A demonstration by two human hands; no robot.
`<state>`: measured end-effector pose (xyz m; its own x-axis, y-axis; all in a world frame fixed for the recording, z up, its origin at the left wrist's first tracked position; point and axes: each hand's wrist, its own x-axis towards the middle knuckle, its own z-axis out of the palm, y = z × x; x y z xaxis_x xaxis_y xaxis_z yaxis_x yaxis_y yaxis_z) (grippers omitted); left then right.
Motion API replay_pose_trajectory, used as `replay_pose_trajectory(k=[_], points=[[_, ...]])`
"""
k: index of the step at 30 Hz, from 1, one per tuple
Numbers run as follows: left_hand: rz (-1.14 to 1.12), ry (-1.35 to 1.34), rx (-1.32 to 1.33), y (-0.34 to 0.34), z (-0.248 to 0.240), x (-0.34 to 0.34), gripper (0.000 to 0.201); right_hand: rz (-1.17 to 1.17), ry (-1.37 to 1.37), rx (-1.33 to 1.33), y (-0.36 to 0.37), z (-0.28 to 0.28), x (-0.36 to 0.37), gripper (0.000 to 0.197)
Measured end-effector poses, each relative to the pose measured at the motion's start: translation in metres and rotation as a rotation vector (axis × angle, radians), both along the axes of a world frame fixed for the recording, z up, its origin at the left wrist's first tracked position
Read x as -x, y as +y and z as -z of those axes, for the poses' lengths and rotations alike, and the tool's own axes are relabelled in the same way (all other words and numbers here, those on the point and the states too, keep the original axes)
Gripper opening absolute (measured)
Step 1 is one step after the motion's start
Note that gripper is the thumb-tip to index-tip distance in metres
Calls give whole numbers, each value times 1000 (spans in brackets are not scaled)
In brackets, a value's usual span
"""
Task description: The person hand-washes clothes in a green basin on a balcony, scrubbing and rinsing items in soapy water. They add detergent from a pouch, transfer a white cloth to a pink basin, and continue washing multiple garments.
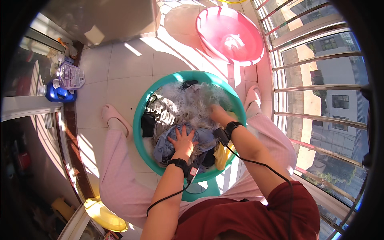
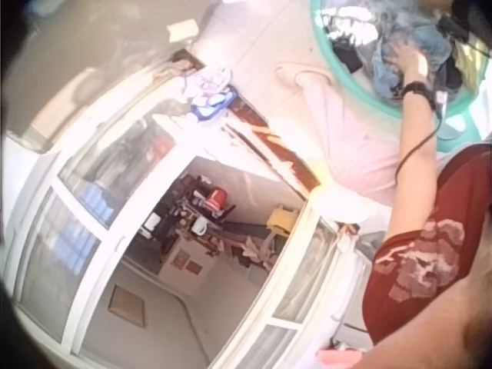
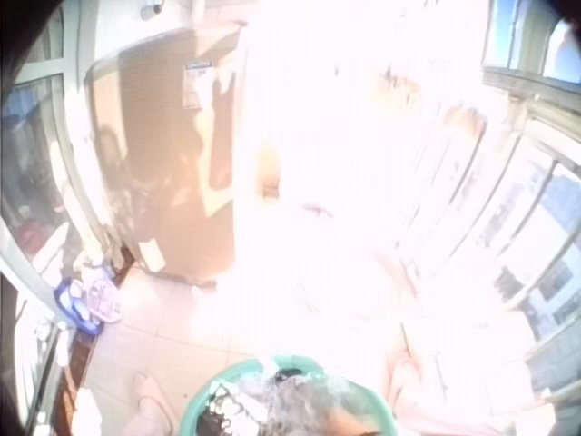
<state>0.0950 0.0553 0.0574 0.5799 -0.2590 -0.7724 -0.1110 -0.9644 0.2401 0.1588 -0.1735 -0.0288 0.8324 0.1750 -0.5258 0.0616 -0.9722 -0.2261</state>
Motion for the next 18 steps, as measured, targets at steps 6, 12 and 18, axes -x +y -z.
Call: replay_pose_trajectory(k=[6, 12, 18], points=[[-12, -24, 32, 5, -5, 8, 60, 478, -78, -799, 7, -169, -18, 25], [-34, -33, 183, 22, -19, 23, 61, 502, -224, -1172, 12, -374, -16, 22], [-3, -72, 342, 39, -88, 35, 61, 544, -405, -1320, 10, -404, -17, 21]])
